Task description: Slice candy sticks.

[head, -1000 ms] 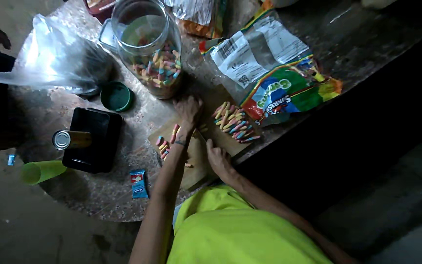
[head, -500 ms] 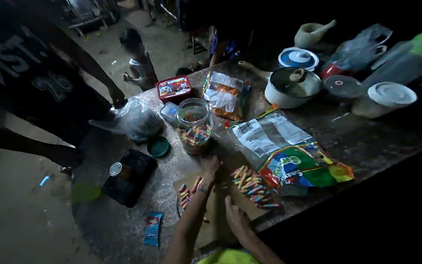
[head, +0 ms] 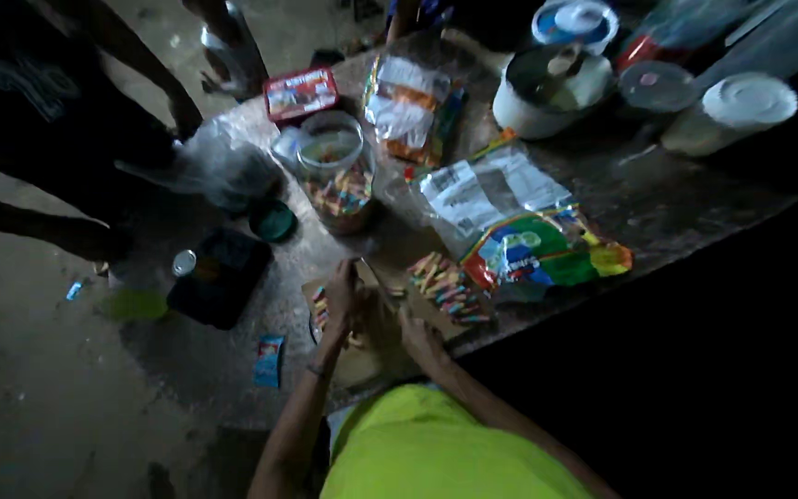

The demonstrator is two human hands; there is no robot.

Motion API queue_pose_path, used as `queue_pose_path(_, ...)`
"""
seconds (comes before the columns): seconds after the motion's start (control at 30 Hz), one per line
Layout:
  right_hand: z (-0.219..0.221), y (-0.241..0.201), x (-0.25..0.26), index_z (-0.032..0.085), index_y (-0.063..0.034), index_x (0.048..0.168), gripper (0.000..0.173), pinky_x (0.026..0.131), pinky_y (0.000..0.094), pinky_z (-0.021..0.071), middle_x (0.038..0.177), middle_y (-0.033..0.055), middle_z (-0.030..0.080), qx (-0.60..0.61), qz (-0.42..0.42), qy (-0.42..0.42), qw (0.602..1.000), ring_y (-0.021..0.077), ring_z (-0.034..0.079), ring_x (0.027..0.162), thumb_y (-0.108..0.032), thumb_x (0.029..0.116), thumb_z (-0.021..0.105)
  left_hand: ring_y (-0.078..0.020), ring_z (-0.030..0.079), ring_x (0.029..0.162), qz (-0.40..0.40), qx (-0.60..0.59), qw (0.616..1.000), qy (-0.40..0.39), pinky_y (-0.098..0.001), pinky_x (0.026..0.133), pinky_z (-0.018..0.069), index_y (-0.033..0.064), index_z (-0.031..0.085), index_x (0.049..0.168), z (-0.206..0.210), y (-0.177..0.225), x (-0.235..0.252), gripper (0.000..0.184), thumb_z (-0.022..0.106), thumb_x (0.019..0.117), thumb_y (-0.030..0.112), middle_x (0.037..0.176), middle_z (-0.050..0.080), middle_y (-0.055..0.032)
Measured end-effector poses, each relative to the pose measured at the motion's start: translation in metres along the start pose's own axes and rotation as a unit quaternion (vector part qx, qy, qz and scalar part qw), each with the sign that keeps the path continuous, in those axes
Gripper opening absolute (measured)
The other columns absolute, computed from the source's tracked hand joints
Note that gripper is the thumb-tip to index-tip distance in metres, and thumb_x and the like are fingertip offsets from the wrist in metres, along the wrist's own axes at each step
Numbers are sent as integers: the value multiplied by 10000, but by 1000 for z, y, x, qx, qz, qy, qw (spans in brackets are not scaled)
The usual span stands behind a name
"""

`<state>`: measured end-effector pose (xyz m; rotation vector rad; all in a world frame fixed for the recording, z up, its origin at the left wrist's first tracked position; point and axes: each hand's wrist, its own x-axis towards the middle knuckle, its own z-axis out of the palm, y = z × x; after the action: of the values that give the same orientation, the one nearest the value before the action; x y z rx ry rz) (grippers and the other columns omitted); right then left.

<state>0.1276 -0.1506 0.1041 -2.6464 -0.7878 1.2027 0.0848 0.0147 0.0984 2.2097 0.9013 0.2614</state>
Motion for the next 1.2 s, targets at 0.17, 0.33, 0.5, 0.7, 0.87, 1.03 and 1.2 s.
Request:
queue_pose_path(0.17, -17, -7, 2, 294, -38, 1584, 481, 983, 575, 510, 1265, 295, 641, -23, -7, -31, 999, 470, 637, 1187, -133, 1115, 348, -340, 706, 1018, -34, -3, 999, 8, -454, 923, 561, -33, 674, 1266, 12, -11, -59, 311, 563, 992, 62, 1210, 684, -251)
queue_pose_path(0.33, -16, 15, 27, 347, 13, 1542, 480, 997, 566, 512, 1283, 298, 628, 27, -83, -16, 996, 450, 649, 1168, -208, 1117, 382, -403, 644, 1156, -41, -21, 998, -35, -480, 1011, 520, -69, 590, 1362, 50, 4, -65, 465, 670, 975, 177, 1341, 590, -311)
queue_pose_path(0.5, -31, 41, 17, 437, 76, 1481, 462, 924, 560, 537, 1104, 295, 690, 149, -143, 108, 972, 435, 700, 1000, -203, 1115, 392, -455, 610, 1176, 8, 24, 999, 21, -532, 1009, 503, 2, 607, 1394, 71, 10, -51, 521, 718, 938, 228, 1309, 593, -319)
queue_pose_path(0.7, -53, 66, 16, 441, 69, 1445, 431, 757, 510, 581, 1009, 254, 657, 191, -137, 79, 969, 343, 689, 796, -210, 1125, 367, -421, 585, 1251, 3, 79, 991, -113, -516, 1024, 495, 17, 677, 1285, 61, 25, -47, 302, 525, 1029, 65, 1373, 601, -235)
queue_pose_path(0.87, -57, 66, 9, 421, 28, 1470, 436, 656, 461, 585, 887, 192, 633, 211, -122, 41, 969, 285, 656, 672, -241, 1132, 363, -379, 578, 1280, -17, 111, 963, -244, -535, 1015, 510, 63, 687, 1278, 20, 19, -69, 295, 599, 997, 83, 1467, 538, -173)
queue_pose_path(1.03, -56, 60, 12, 448, 30, 1437, 425, 631, 433, 574, 822, 166, 613, 213, -121, 23, 969, 261, 634, 630, -257, 1134, 369, -420, 616, 1206, -51, 48, 997, -17, -530, 1044, 488, -18, 669, 1274, -3, 5, -49, 342, 630, 998, 181, 1312, 619, -271)
queue_pose_path(1.2, -58, 63, 13, 472, 37, 1398, 405, 632, 424, 575, 816, 154, 606, 205, -130, 26, 970, 249, 633, 626, -251, 1131, 376, -408, 609, 1209, -97, 116, 989, -2, -513, 1068, 458, -1, 676, 1266, 17, -3, -16, 324, 523, 1046, 180, 1242, 651, -251)
